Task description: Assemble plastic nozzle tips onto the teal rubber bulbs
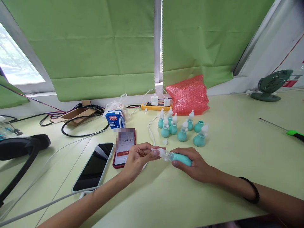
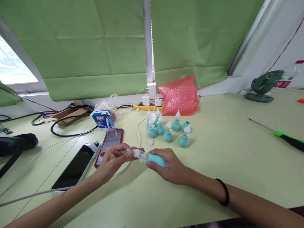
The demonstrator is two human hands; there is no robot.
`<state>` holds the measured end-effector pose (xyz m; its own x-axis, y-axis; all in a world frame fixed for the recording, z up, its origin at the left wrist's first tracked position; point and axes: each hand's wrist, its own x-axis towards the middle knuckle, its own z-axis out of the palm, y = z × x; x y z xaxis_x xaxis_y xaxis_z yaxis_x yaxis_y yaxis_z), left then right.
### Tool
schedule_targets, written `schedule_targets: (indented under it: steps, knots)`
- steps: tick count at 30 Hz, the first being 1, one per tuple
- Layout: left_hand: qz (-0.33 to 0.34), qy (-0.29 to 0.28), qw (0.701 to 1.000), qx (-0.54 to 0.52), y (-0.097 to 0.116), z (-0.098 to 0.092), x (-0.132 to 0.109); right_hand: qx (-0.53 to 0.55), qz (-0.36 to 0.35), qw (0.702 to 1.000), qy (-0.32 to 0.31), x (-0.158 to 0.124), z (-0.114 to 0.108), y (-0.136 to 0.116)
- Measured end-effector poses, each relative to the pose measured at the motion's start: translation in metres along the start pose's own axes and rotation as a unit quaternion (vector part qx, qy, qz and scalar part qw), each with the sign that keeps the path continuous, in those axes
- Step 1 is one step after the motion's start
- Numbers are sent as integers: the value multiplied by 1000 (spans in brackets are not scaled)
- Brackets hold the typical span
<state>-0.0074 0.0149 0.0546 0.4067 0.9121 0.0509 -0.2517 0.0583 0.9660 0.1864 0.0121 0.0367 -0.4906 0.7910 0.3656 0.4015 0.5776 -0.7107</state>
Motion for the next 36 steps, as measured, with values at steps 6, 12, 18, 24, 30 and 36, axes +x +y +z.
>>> schedule_targets:
  steps: [6, 12, 18, 24, 30, 36]
  knots:
    - [-1, -18, 1000, 14, 4, 2, -1, 187, 114, 974, -64, 2, -3, -5]
    - [33, -10, 999, -2, 0, 7, -4, 369, 174, 909, -83, -3, 8, -8]
    - [37, 4, 999, -27, -8, 11, -6, 469, 207, 855, -79, -6, 16, -9]
    - [30, 2, 999, -42, -9, 10, -7, 486, 213, 843, -88, -5, 17, -9]
    - [27, 0, 999, -31, -9, 8, -8, 489, 212, 841, -96, -5, 19, -6]
    - [27, 9, 1000, 5, -9, 6, -8, 448, 195, 866, -106, -5, 18, -6]
